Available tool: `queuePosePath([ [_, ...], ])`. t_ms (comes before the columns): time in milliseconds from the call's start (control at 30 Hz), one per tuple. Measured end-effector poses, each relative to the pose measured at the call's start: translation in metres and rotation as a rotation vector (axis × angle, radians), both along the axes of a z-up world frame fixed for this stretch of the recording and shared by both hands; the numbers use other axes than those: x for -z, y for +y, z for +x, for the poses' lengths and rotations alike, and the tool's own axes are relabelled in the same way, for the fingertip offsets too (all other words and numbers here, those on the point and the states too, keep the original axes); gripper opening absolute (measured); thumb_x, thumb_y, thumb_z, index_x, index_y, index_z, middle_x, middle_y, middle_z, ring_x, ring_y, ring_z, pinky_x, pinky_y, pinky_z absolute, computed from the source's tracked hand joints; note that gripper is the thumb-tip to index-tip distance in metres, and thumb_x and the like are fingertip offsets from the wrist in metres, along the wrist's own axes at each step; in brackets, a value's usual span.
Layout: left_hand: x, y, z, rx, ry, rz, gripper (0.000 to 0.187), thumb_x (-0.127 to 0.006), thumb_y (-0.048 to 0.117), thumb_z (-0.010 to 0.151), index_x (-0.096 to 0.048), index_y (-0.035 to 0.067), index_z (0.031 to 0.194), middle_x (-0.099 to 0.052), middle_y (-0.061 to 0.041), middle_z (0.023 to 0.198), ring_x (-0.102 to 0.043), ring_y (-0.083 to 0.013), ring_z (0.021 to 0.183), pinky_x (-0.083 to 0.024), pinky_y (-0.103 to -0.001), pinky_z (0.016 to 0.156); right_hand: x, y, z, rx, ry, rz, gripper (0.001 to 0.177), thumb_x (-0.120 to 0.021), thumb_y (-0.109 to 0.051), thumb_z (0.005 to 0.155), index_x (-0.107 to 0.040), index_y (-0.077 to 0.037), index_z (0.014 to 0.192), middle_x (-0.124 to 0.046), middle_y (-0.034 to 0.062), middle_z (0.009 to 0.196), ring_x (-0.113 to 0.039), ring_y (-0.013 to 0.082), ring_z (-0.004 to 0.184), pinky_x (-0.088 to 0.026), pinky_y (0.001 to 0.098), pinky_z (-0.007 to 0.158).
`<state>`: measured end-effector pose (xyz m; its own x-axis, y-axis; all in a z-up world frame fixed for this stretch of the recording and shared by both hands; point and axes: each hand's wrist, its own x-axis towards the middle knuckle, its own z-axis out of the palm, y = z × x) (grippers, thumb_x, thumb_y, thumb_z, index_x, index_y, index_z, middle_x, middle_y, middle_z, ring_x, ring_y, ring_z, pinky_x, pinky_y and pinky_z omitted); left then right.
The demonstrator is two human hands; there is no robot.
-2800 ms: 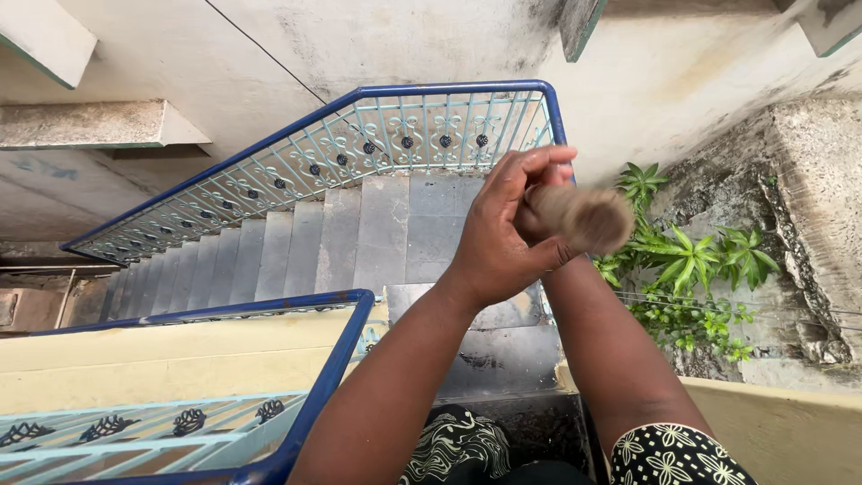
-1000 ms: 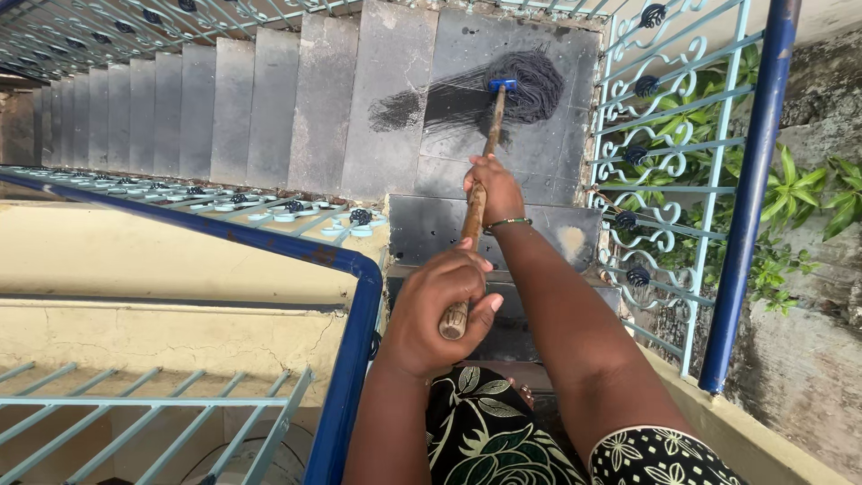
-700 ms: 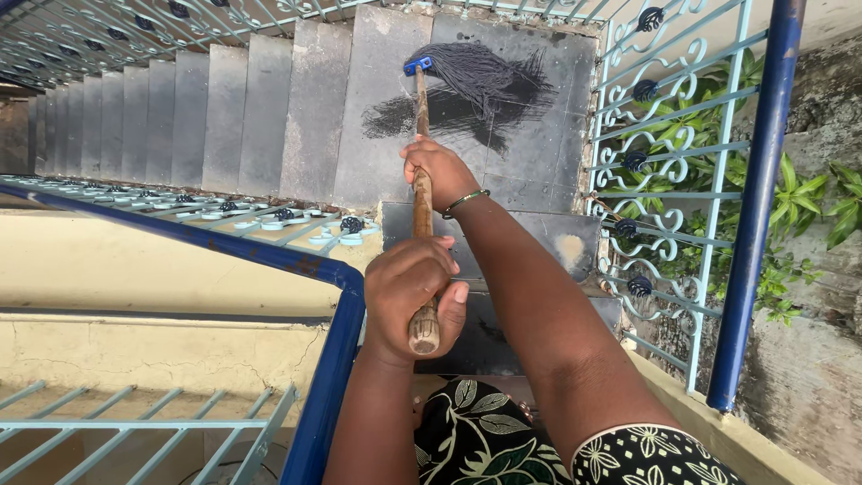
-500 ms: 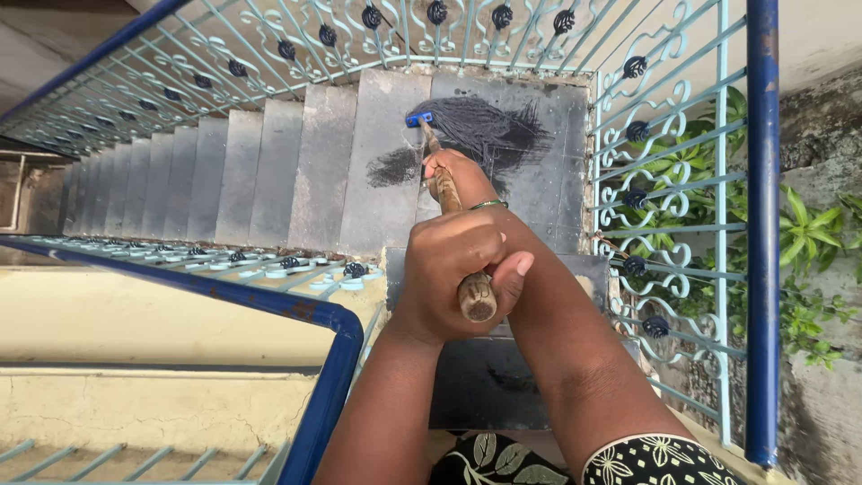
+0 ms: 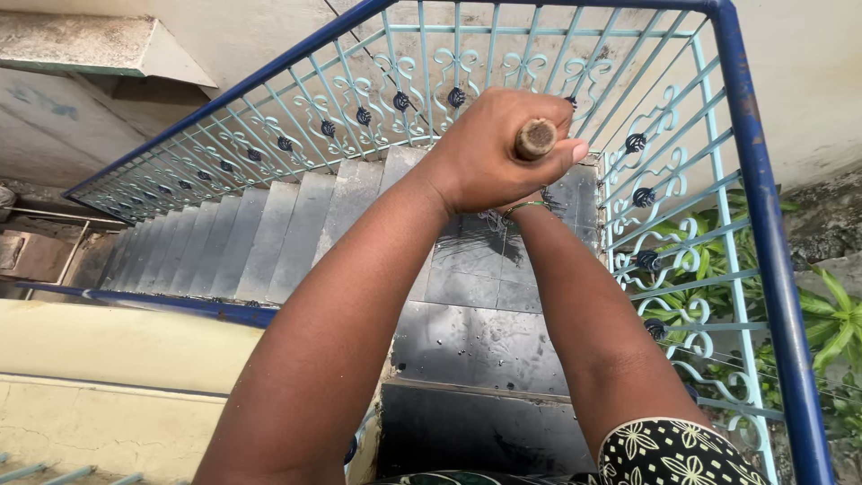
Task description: The person wrings out a mop in a bucket of water and mops a tiled balcony walkway and a set of stairs using the mop by hand.
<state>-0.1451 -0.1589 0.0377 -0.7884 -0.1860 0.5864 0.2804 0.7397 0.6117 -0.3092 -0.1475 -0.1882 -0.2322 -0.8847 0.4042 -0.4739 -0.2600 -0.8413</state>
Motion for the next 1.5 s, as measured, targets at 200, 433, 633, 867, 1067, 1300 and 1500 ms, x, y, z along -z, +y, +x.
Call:
queuePosePath([
  [200, 0.019, 0.018, 0.036, 0.19, -0.106, 0.235, 0.039, -0.072, 0.03, 0.094, -0.05, 0.007, 0.072, -0.049, -0.006, 0.065, -0.046, -0.0166, 0.063, -0.04, -0.034, 0.059, 0.025, 0.086, 0.007, 0.315, 0.158, 0.428, 0.04, -0.074, -0.036, 0.087, -0.068, -0.014, 0.12, -0.072, 0.0111, 0.115, -0.069, 0.0274, 0.11, -0.053, 0.0406, 0.091],
  [433, 0.03, 0.027, 0.044, 0.202, -0.203, 0.37, 0.039, -0.069, 0.02, 0.095, -0.044, 0.005, 0.068, -0.045, -0.007, 0.064, -0.043, -0.0183, 0.062, -0.038, -0.037, 0.058, 0.064, 0.09, -0.005, 0.414, 0.207, 0.225, 0.033, -0.075, -0.025, 0.079, -0.072, -0.014, 0.109, -0.074, 0.0138, 0.101, -0.07, 0.0336, 0.096, -0.055, 0.0411, 0.084],
  [633, 0.034, 0.045, 0.035, 0.244, -0.116, 0.04, 0.032, -0.068, 0.02, 0.085, -0.044, 0.002, 0.071, -0.047, -0.013, 0.066, -0.049, -0.0322, 0.061, -0.041, -0.044, 0.058, 0.108, 0.038, 0.029, 0.202, 0.025, 0.085, 0.018, -0.074, -0.017, 0.082, -0.07, -0.009, 0.098, -0.072, 0.0099, 0.097, -0.068, 0.0258, 0.092, -0.054, 0.0361, 0.082],
  [867, 0.052, 0.054, 0.059, 0.181, -0.117, 0.047, 0.035, -0.066, 0.023, 0.089, -0.045, 0.007, 0.066, -0.048, -0.008, 0.064, -0.052, -0.0298, 0.059, -0.04, -0.043, 0.057, 0.15, -0.019, 0.041, -0.117, -0.138, -0.106, 0.006, -0.073, -0.008, 0.084, -0.069, -0.005, 0.087, -0.07, 0.006, 0.092, -0.066, 0.018, 0.088, -0.052, 0.0311, 0.08],
  [1067, 0.071, 0.048, 0.054, 0.19, -0.057, 0.18, 0.033, -0.07, 0.02, 0.088, -0.046, 0.008, 0.069, -0.047, -0.007, 0.065, -0.047, -0.0251, 0.058, -0.041, -0.039, 0.058, 0.11, 0.052, -0.005, 0.276, -0.102, 0.233, 0.007, -0.067, -0.01, 0.084, -0.07, -0.006, 0.089, -0.068, 0.0073, 0.093, -0.065, 0.0167, 0.083, -0.051, 0.0307, 0.074],
  [1300, 0.074, 0.024, -0.005, 0.291, -0.109, 0.299, 0.031, -0.068, 0.018, 0.087, -0.044, 0.006, 0.071, -0.051, -0.006, 0.067, -0.054, -0.0253, 0.065, -0.046, -0.038, 0.062, 0.119, 0.065, -0.054, 0.522, 0.05, 0.224, 0.012, -0.07, -0.01, 0.085, -0.069, -0.003, 0.096, -0.069, 0.0072, 0.094, -0.066, 0.0157, 0.084, -0.051, 0.0305, 0.076],
  [1500, 0.047, 0.018, -0.014, 0.219, -0.186, -0.06, 0.026, -0.068, 0.024, 0.08, -0.052, 0.006, 0.07, -0.057, -0.01, 0.066, -0.061, -0.0309, 0.066, -0.046, -0.046, 0.064, 0.093, 0.02, -0.019, 0.367, 0.042, 0.149, 0.017, -0.071, -0.011, 0.087, -0.068, -0.004, 0.102, -0.068, 0.0056, 0.093, -0.064, 0.0147, 0.082, -0.051, 0.0308, 0.074],
])
